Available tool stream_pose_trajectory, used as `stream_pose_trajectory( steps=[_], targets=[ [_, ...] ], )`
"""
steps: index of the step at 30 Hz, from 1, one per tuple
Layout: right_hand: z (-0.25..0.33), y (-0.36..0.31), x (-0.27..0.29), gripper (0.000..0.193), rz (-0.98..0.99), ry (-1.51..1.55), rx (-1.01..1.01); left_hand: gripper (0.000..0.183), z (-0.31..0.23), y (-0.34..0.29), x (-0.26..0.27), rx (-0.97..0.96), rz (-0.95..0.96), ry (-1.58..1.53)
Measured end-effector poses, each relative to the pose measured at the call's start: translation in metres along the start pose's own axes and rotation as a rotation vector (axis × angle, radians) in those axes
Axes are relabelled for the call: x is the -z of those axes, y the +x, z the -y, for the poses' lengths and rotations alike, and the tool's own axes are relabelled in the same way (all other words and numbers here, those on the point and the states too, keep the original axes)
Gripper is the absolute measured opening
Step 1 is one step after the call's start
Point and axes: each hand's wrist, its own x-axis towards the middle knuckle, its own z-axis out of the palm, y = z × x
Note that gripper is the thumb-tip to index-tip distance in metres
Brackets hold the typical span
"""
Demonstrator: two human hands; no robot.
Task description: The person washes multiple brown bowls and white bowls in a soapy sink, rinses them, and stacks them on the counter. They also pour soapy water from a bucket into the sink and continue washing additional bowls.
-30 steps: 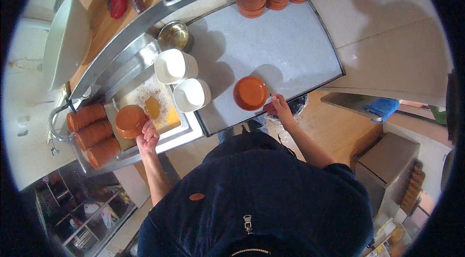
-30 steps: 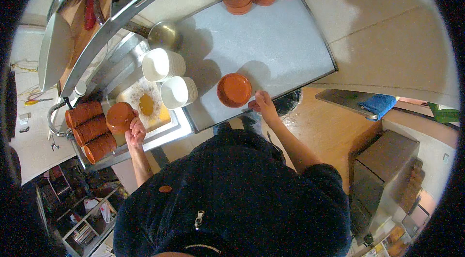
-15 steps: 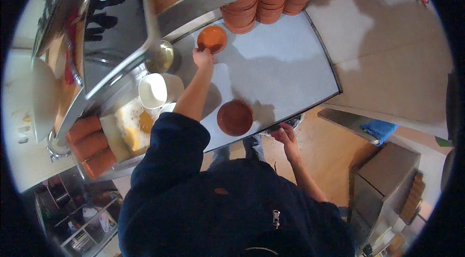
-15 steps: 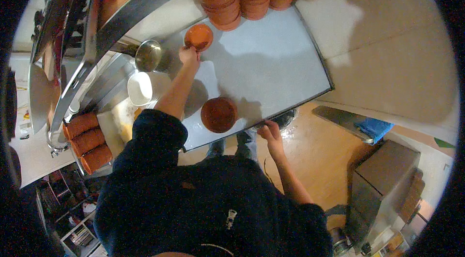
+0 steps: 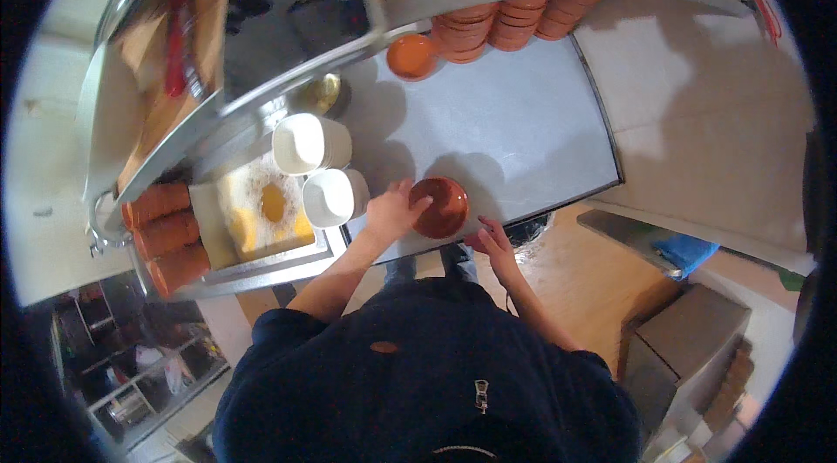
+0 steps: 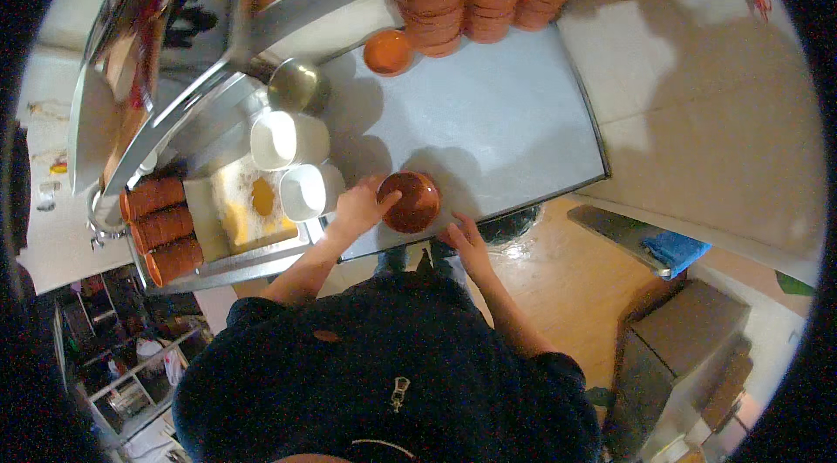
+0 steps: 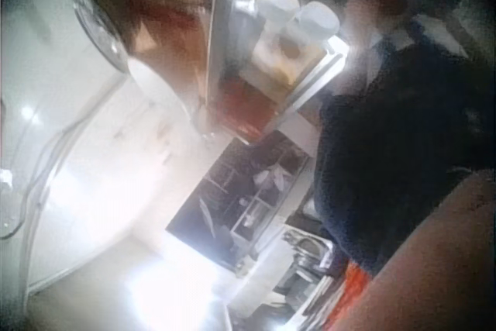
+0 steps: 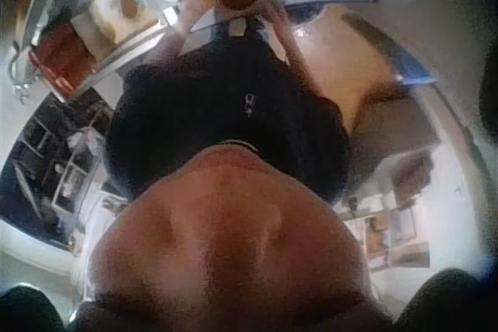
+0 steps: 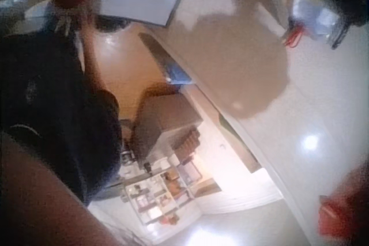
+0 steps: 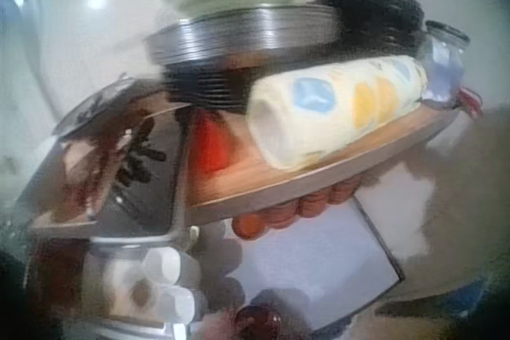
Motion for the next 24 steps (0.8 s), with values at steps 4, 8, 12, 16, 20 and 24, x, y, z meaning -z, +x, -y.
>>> stream_pose_trajectory(
  steps=[4, 8, 12, 16, 20, 24],
  targets=[
    [0.001, 0.007, -0.028, 0.046, 0.006, -0.02, 0.012, 0.03, -0.014, -0.015, 0.001, -0.005, -0.087, -0.089],
    [0.006, 0.002, -0.03, 0.053, -0.108, -0.043, 0.031, 0.029, -0.009, -0.022, 0.017, -0.088, -0.135, -0.099],
    [0.011, -0.007, -0.028, 0.056, -0.21, -0.046, 0.008, 0.032, 0.055, -0.062, 0.05, -0.133, -0.3, -0.664],
    [0.012, -0.013, -0.027, 0.052, -0.224, -0.038, 0.038, 0.022, 0.19, -0.139, 0.082, 0.02, 0.193, -2.402],
    [0.007, -0.014, -0.024, 0.048, -0.201, -0.037, 0.017, 0.028, 0.242, -0.156, 0.092, 0.226, -0.329, -3.111],
    [0.006, -0.014, -0.014, 0.045, -0.21, 0.001, 0.005, 0.03, 0.178, -0.106, 0.118, 0.128, 0.038, -2.619]
  ],
)
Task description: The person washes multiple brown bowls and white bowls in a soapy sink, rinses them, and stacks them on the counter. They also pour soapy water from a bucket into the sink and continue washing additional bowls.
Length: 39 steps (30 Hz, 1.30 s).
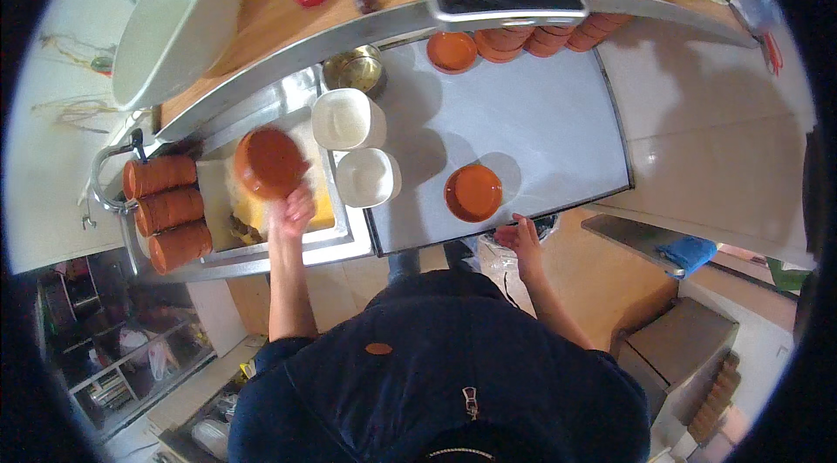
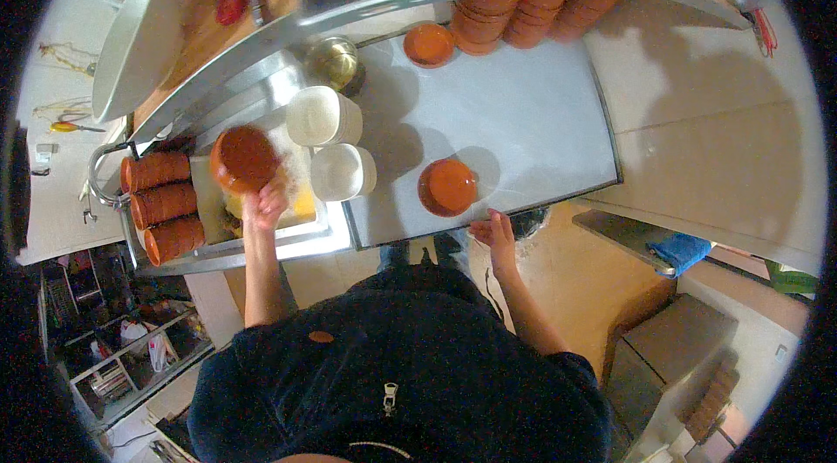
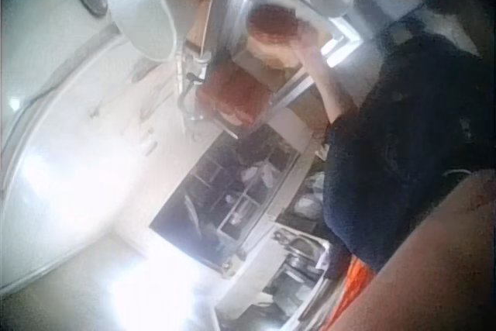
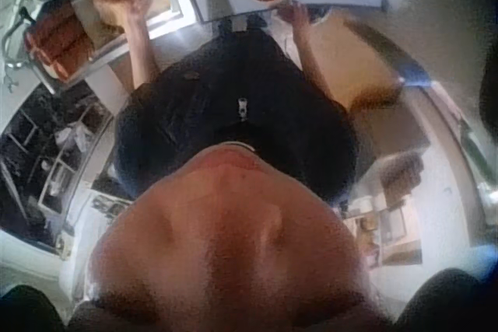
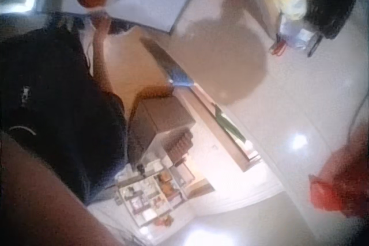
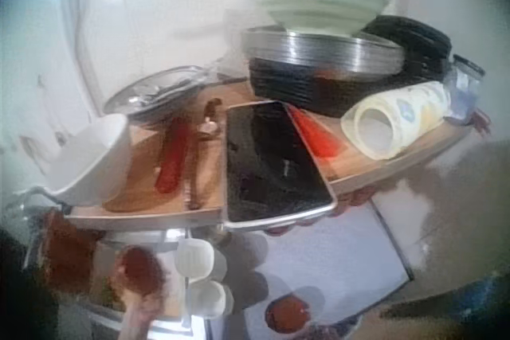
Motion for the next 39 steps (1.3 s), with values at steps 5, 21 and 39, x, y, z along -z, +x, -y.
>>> stream_pose_trajectory(
  steps=[5, 21, 39],
  targets=[
    [0.001, 0.003, 0.021, 0.044, -0.034, 0.057, 0.043, 0.019, 0.13, 0.16, -0.076, -0.271, -0.208, 0.708],
    [-0.016, -0.026, 0.116, 0.038, -0.254, 0.041, 0.027, 0.045, 0.164, 0.368, -0.045, -0.587, -0.578, 1.129],
    [-0.009, -0.013, 0.045, 0.033, -0.046, -0.104, 0.071, 0.022, 0.226, 0.116, 0.02, -0.248, -0.039, 2.479]
  ],
)
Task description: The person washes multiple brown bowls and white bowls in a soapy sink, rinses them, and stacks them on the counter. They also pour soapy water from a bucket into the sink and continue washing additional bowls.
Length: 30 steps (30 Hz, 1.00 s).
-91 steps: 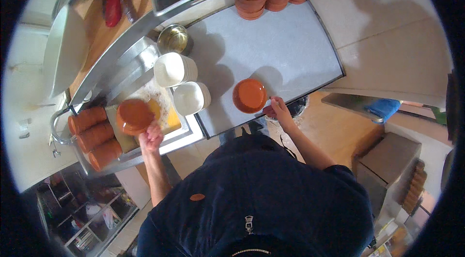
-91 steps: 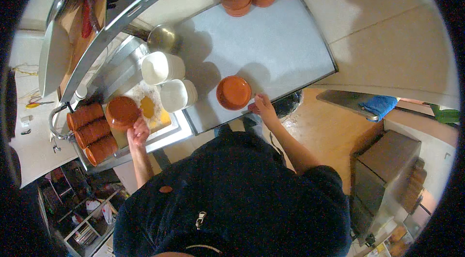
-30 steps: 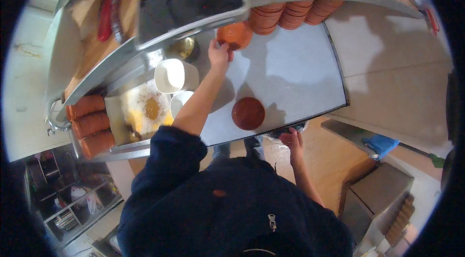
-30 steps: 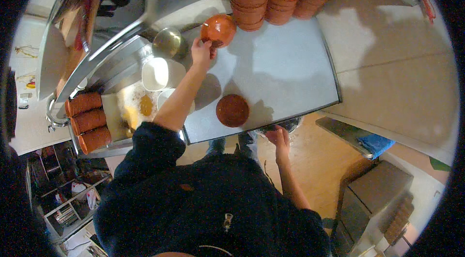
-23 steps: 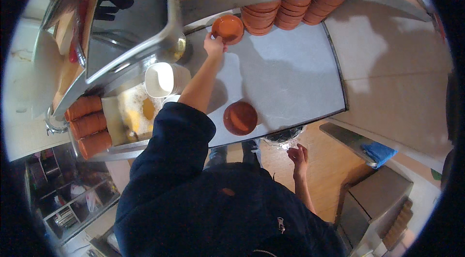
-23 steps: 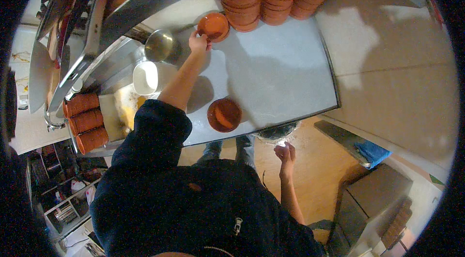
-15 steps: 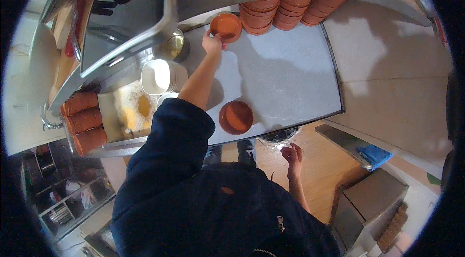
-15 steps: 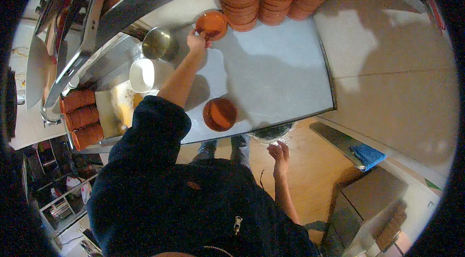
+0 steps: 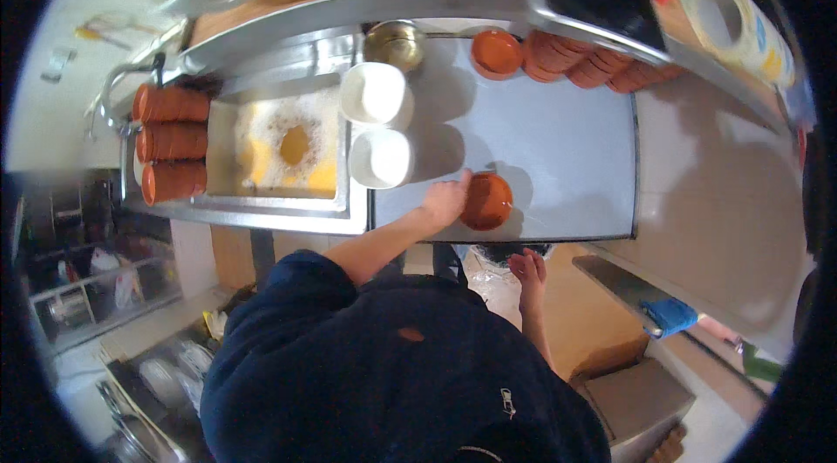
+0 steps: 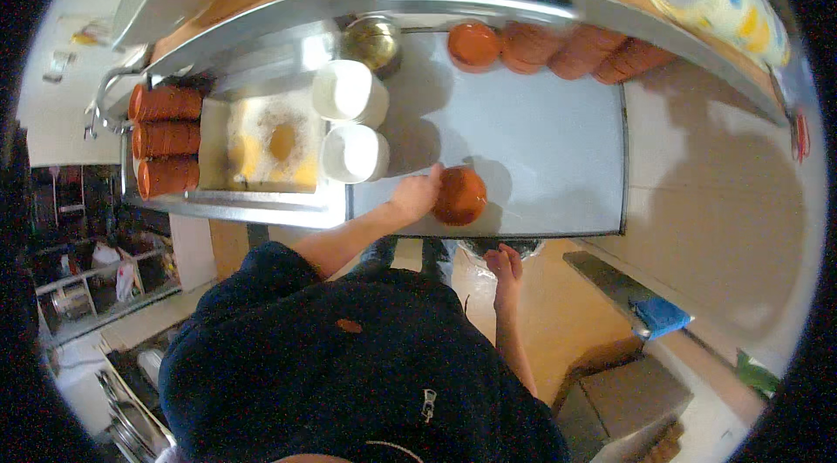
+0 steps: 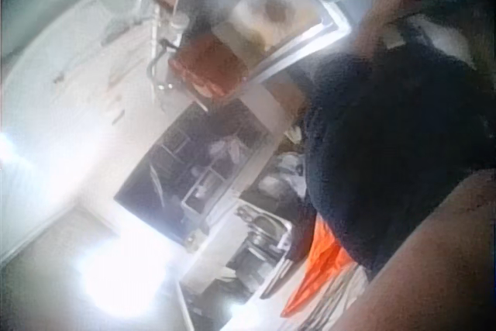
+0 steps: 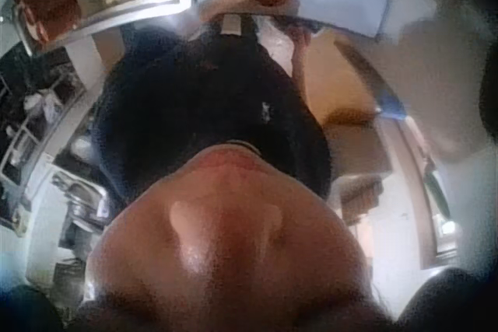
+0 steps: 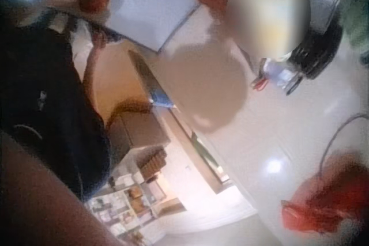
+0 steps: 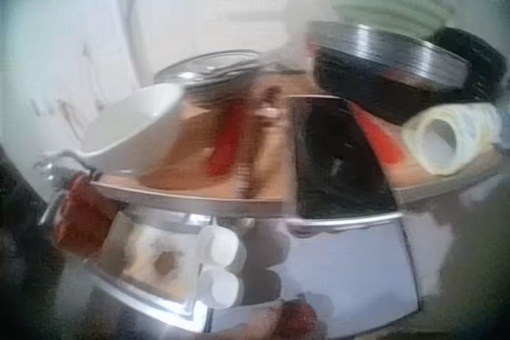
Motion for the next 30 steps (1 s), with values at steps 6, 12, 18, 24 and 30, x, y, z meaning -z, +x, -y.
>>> stream_pose_trajectory(
  steps=[6, 12, 18, 24, 30],
  targets=[
    [0.004, -0.013, -0.032, 0.032, 0.033, -0.075, -0.037, 0.036, 0.037, -0.043, 0.08, -0.178, -0.142, -0.621],
    [-0.004, -0.016, -0.058, 0.028, 0.11, -0.092, -0.066, 0.034, 0.237, -0.126, 0.142, 0.307, -0.02, -2.632],
    [-0.008, -0.015, -0.066, 0.027, 0.134, -0.077, -0.092, 0.04, 0.26, -0.114, 0.177, 0.198, -0.132, -2.742],
    [-0.006, -0.005, -0.047, 0.027, 0.119, -0.086, -0.082, 0.033, 0.078, -0.017, 0.173, 0.236, -0.095, -1.602],
    [-0.013, -0.001, -0.003, 0.027, -0.033, 0.057, -0.082, 0.034, -0.009, 0.156, 0.096, 0.319, -0.451, -1.199]
  ],
)
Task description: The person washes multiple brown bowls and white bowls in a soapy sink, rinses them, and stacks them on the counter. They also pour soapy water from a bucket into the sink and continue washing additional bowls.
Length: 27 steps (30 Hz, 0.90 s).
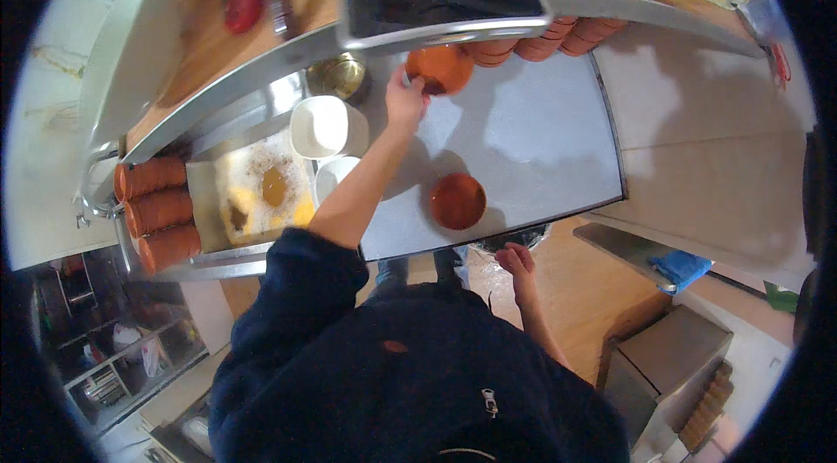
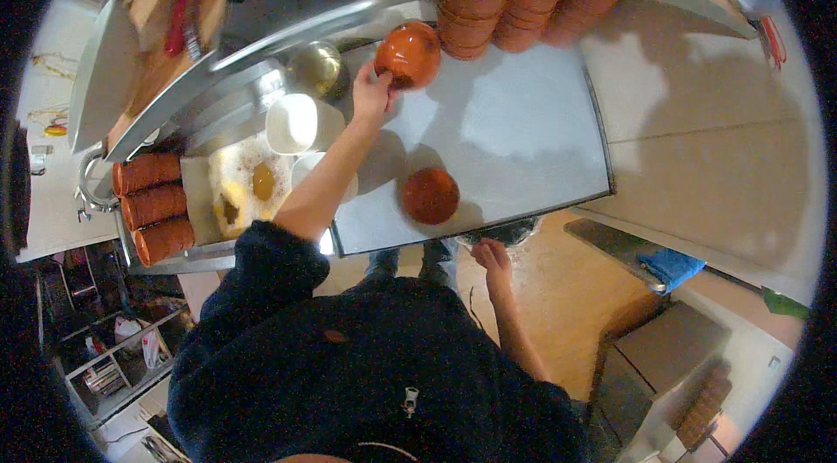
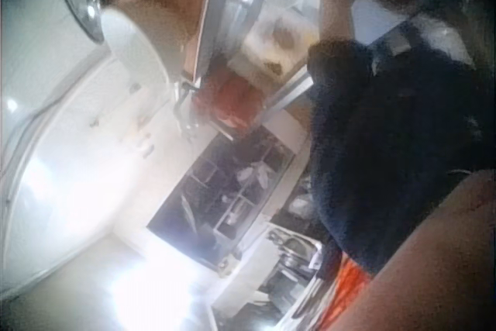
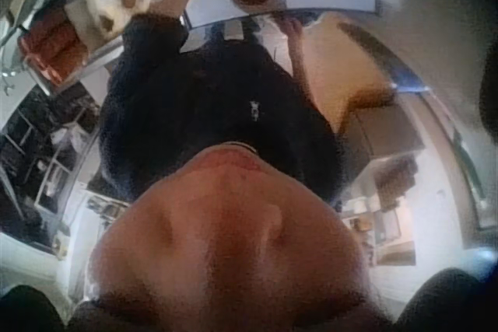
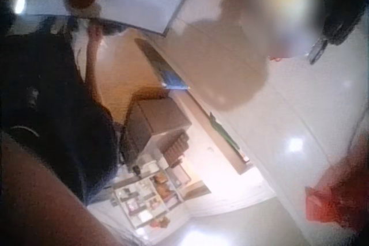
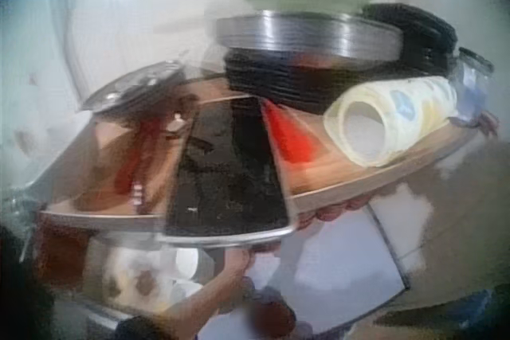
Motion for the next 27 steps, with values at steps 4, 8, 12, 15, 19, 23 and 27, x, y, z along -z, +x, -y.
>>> stream_pose_trajectory(
  steps=[4, 8, 12, 15, 19, 23, 27],
  targets=[
    [-0.008, -0.009, 0.046, 0.029, -0.102, -0.048, -0.027, 0.042, 0.031, 0.084, -0.032, -0.077, -0.174, 0.209],
    [-0.019, -0.014, 0.073, 0.031, -0.142, -0.022, -0.056, 0.044, 0.051, 0.118, -0.038, 0.06, -0.178, 0.15],
    [-0.024, -0.012, 0.078, 0.032, -0.114, 0.035, -0.043, 0.044, 0.058, 0.114, -0.039, -0.039, -0.211, 0.233],
    [-0.022, -0.008, 0.074, 0.031, -0.1, 0.035, -0.043, 0.044, 0.054, 0.112, -0.038, -0.035, -0.2, 0.239],
    [-0.016, -0.006, 0.069, 0.031, -0.101, -0.006, -0.027, 0.043, 0.048, 0.105, -0.035, 0.086, -0.128, 0.222],
    [-0.01, -0.006, 0.062, 0.031, -0.098, -0.046, -0.029, 0.045, 0.057, 0.037, -0.013, -0.061, -0.031, 0.416],
    [-0.007, -0.004, 0.047, 0.031, -0.067, -0.038, -0.021, 0.055, 0.095, -0.094, 0.034, -0.255, 0.347, 1.167]
  ],
)
